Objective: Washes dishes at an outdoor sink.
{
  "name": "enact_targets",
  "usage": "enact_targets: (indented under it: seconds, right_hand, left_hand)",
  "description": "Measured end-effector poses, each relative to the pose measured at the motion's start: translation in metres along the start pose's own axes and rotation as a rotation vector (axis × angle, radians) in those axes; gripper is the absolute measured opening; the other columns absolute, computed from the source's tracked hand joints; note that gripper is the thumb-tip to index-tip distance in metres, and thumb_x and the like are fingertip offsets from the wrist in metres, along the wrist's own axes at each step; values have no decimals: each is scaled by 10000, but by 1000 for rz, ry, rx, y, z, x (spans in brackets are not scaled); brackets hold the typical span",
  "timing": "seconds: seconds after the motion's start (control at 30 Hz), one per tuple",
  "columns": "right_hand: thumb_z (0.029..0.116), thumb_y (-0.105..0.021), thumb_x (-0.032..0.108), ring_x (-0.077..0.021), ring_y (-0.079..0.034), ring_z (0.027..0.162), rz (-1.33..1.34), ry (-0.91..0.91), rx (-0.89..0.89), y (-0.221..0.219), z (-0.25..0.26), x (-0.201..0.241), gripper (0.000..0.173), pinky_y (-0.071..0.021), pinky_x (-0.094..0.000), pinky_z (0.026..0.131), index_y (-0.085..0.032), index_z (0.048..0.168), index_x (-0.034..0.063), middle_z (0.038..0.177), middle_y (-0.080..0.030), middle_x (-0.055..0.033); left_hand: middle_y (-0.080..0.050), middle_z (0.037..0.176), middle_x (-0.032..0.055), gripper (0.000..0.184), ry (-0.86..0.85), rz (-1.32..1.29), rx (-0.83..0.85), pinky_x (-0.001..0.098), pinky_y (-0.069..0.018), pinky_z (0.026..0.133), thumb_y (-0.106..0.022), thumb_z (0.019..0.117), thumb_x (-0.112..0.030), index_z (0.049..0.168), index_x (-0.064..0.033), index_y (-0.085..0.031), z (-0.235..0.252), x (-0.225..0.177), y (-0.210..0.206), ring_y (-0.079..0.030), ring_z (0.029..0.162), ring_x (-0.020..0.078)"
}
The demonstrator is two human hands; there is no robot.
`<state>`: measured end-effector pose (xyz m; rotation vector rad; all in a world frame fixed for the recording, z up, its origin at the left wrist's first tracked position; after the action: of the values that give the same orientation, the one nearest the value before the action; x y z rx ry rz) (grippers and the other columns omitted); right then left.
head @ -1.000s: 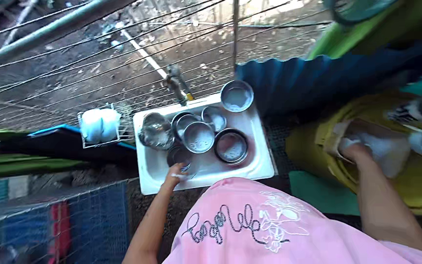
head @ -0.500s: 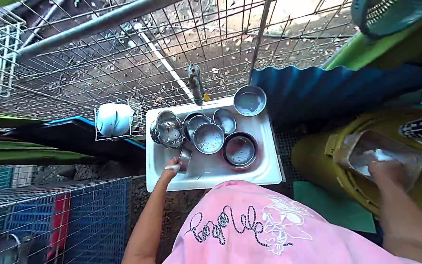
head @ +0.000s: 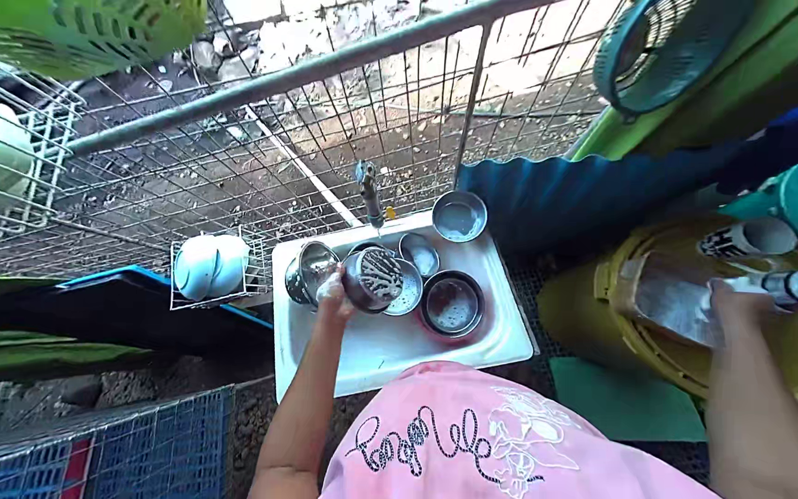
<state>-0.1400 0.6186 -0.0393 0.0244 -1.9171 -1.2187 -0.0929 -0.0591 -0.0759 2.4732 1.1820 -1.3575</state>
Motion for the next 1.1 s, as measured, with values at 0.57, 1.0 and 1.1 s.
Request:
enact_targets:
  seconds: [0.57, 1.0, 1.1]
  right_hand:
    - [1066, -472, 178, -254, -594, 1291, 149, 794, 1022, -269, -348, 261, 367, -453, -470, 1102, -650, 1338, 6, 1376, -638, -169]
    - [1063, -441, 167, -40, -612, 710, 597, 468, 1403, -277, -347, 245, 231, -546, -250, 714, -614, 975, 41, 785, -629, 29]
    - [978, -619, 142, -187, -659, 799, 207, 907, 1176, -261, -367, 258, 241, -542, -377, 800, -692, 889, -69, 812, -685, -127]
  left_hand:
    - [-676, 1019, 278, 386, -438, 709, 117, 443, -490, 950, -448, 1092, -155, 1073, 171, -653, -71, -14, -65, -649, 990, 282]
    - [-724, 890, 62, 460, -655, 733, 490, 178, -529, 835, -870, 607, -106, 969, 111, -689, -103, -31, -42, -659, 854, -21]
    - [-719, 891, 109, 392, -506, 895, 485, 328, -553, 840, -865, 693, -141, 979, 75, -707, -81, -19, -44, -679, 852, 114]
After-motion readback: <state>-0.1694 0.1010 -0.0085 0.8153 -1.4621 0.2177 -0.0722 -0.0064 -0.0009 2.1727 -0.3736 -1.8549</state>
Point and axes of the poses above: each hand's wrist, its own z-axis towards the middle knuckle, its own y-axis out of the back of the hand, x = y × z, the point moved 7 cm from there along z, towards the middle knuckle
